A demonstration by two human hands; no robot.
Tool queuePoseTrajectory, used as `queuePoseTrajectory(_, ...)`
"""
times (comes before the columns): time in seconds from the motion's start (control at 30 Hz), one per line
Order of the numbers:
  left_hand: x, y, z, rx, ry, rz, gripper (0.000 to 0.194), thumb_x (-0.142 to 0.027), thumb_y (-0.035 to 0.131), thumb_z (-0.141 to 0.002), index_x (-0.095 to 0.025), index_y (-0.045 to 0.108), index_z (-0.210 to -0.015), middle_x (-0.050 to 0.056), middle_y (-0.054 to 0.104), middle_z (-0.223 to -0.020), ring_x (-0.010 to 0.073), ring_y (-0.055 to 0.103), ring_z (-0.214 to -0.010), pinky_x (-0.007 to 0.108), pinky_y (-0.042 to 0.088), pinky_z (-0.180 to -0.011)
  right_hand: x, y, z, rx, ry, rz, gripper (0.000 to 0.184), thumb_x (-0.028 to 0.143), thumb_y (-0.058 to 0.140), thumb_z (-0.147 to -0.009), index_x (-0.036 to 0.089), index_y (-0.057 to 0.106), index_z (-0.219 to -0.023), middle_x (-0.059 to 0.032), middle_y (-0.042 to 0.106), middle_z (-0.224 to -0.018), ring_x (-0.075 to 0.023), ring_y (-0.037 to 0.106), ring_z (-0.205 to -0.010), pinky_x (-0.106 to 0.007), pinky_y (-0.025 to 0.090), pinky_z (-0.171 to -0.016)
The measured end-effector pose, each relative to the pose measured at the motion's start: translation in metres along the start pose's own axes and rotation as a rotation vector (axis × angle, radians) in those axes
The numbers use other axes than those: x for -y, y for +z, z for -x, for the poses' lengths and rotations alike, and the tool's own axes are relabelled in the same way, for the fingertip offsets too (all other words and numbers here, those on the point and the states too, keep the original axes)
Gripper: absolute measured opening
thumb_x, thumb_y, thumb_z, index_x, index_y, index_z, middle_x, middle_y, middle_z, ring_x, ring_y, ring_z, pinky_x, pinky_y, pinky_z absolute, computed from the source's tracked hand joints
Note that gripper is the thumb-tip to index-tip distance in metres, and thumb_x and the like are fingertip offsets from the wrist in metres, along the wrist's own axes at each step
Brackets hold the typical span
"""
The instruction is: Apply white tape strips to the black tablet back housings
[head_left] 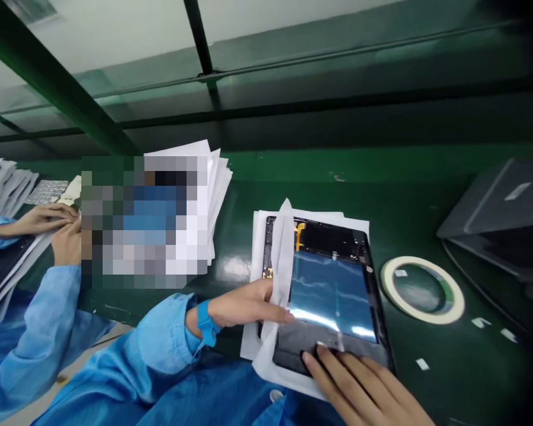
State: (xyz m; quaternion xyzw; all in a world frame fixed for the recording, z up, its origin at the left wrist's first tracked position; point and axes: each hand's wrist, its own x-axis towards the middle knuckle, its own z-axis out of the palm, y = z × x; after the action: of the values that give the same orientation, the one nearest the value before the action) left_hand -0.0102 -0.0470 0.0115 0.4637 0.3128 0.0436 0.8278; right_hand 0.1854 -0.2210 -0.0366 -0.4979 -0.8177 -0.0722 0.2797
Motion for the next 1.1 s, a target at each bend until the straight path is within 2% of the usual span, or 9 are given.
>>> queuePoseTrajectory(0.07,-0.001,-0.005,0.011,-0.067,0.030,-0.081,0.057,-0.051,0.079,-0.079,-0.017,0.064,-0.123,0.005,0.069,-0.100,0.0191,0.064,-0.094,0.031,0.051,-0.088,0.004,0.003,-0.003,0.005,-0.035,-0.004,0.044,0.010,0.033,-0.093,0.025,0.068,-0.116,-0.0012,0.074,-0.104,-0.0174,0.061,-0.096,-0.036,0.042,-0.090)
queuePoseTrajectory(0.17,0.001,-0.013,0.024,-0.276,0.016,-0.228,0.079,-0.050,0.073,-0.084,-0.018,0.040,-0.149,-0.001,0.064,-0.084,0.0136,0.061,-0.070,0.028,0.051,-0.069,0.003,0.008,-0.006,0.036,-0.112,0.004,0.047,0.012,0.031,-0.094,0.026,0.070,-0.116,-0.0008,0.072,-0.110,-0.0165,0.059,-0.098,-0.035,0.042,-0.089)
queuePoseTrajectory(0.3,0.007,-0.022,0.023,-0.498,0.071,-0.517,0.082,-0.034,0.065,-0.088,-0.016,0.026,-0.157,-0.005,0.057,-0.076,0.0103,0.053,-0.063,0.024,0.045,-0.063,-0.002,0.017,-0.007,0.068,-0.172,0.001,0.046,0.015,0.031,-0.096,0.024,0.069,-0.120,-0.0028,0.069,-0.115,-0.0185,0.057,-0.105,-0.037,0.040,-0.095)
queuePoseTrajectory(0.57,0.001,-0.040,0.000,-0.522,0.151,-0.803,0.073,-0.020,0.049,-0.087,-0.012,0.029,-0.156,-0.008,0.047,-0.067,0.0100,0.046,-0.058,0.023,0.039,-0.061,-0.003,0.029,-0.018,0.055,-0.158,-0.060,0.041,0.016,0.036,-0.097,0.025,0.069,-0.121,0.0009,0.069,-0.117,-0.0195,0.057,-0.109,-0.040,0.037,-0.102)
queuePoseTrajectory(0.7,-0.003,-0.048,-0.002,-0.521,0.141,-0.820,0.070,-0.027,0.049,-0.088,-0.012,0.033,-0.155,-0.008,0.043,-0.066,0.0105,0.044,-0.058,0.023,0.038,-0.060,-0.015,0.014,-0.028,0.121,-0.161,-0.082,0.036,0.027,0.044,-0.096,0.028,0.069,-0.122,0.0030,0.068,-0.124,-0.0194,0.058,-0.114,-0.039,0.045,-0.101)
queuePoseTrajectory(0.8,-0.004,-0.051,-0.004,-0.514,0.115,-0.798,0.070,-0.031,0.049,-0.088,-0.013,0.033,-0.154,-0.008,0.043,-0.068,0.0110,0.044,-0.059,0.023,0.039,-0.061,-0.045,-0.014,-0.024,0.027,-0.095,0.024,0.031,0.034,0.056,-0.092,0.022,0.070,-0.118,-0.0031,0.070,-0.120,-0.0231,0.060,-0.114,-0.040,0.050,-0.099)
queuePoseTrajectory(0.93,-0.004,-0.051,-0.006,-0.511,0.113,-0.798,0.068,-0.034,0.049,-0.088,-0.015,0.036,-0.153,-0.007,0.043,-0.069,0.0119,0.046,-0.062,0.024,0.040,-0.062,-0.112,-0.044,-0.004,-0.168,0.134,0.597,0.038,0.020,0.078,-0.078,0.014,0.066,-0.113,-0.0119,0.073,-0.101,-0.0235,0.067,-0.090,-0.035,0.053,-0.083)
queuePoseTrajectory(1.0,-0.003,-0.051,-0.006,-0.518,0.115,-0.809,0.068,-0.034,0.050,-0.088,-0.015,0.037,-0.152,-0.008,0.041,-0.068,0.0119,0.046,-0.061,0.024,0.040,-0.061,-0.148,-0.047,0.004,-0.180,0.288,0.811,0.036,0.024,0.075,-0.082,0.013,0.064,-0.115,-0.0128,0.074,-0.104,-0.0207,0.068,-0.082,-0.029,0.050,-0.070)
queuePoseTrajectory(1.1,-0.003,-0.052,-0.006,-0.517,0.118,-0.794,0.067,-0.034,0.050,-0.088,-0.015,0.037,-0.152,-0.008,0.042,-0.068,0.0116,0.046,-0.061,0.024,0.041,-0.061,-0.188,-0.041,0.009,-0.187,0.434,0.895,0.027,0.029,0.067,-0.089,0.014,0.065,-0.111,-0.0116,0.074,-0.104,-0.0181,0.067,-0.078,-0.026,0.043,-0.057)
